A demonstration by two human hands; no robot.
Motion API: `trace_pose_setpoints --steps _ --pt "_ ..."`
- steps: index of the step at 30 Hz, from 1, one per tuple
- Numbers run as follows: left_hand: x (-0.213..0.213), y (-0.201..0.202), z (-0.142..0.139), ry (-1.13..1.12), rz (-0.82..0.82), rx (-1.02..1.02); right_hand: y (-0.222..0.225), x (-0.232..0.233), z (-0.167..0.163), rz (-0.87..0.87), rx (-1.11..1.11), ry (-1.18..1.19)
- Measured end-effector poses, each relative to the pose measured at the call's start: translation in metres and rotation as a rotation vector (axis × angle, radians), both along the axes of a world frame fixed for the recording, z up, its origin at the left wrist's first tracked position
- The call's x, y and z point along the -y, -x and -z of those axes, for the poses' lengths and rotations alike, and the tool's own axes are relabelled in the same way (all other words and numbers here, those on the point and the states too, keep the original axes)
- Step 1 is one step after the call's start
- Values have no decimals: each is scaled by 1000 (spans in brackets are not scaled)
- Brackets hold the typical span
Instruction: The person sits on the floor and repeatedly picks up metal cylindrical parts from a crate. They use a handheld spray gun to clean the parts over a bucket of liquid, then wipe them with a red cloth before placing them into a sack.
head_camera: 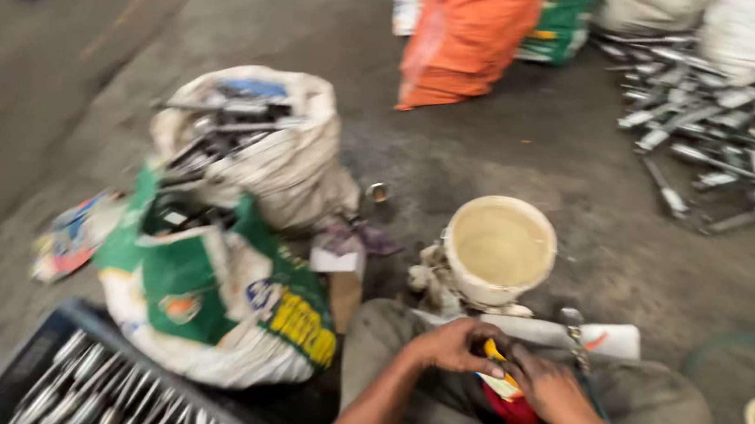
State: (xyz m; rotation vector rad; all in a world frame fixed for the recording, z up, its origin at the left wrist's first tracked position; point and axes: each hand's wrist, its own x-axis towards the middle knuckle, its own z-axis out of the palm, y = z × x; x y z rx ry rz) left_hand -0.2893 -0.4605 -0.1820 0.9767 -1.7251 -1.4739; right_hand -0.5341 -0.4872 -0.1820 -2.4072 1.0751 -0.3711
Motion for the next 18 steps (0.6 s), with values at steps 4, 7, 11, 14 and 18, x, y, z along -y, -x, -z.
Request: trace_pose_setpoints --steps 4,7,11,14,18 --pt "11 24 9 70 -155 50 2 7 44 240 128 -63" --pt "29 21 25 52 -315 54 -10 23 42 327 813 -436" --pt "29 33 61 -129 -467 -304 -2 6 41 324 676 -1059" --pt "40 33 69 -44 -486 -280 -8 20 37 295 612 -1048" --pt "37 22 75 -170 -393 26 0 14 37 221 422 -1066"
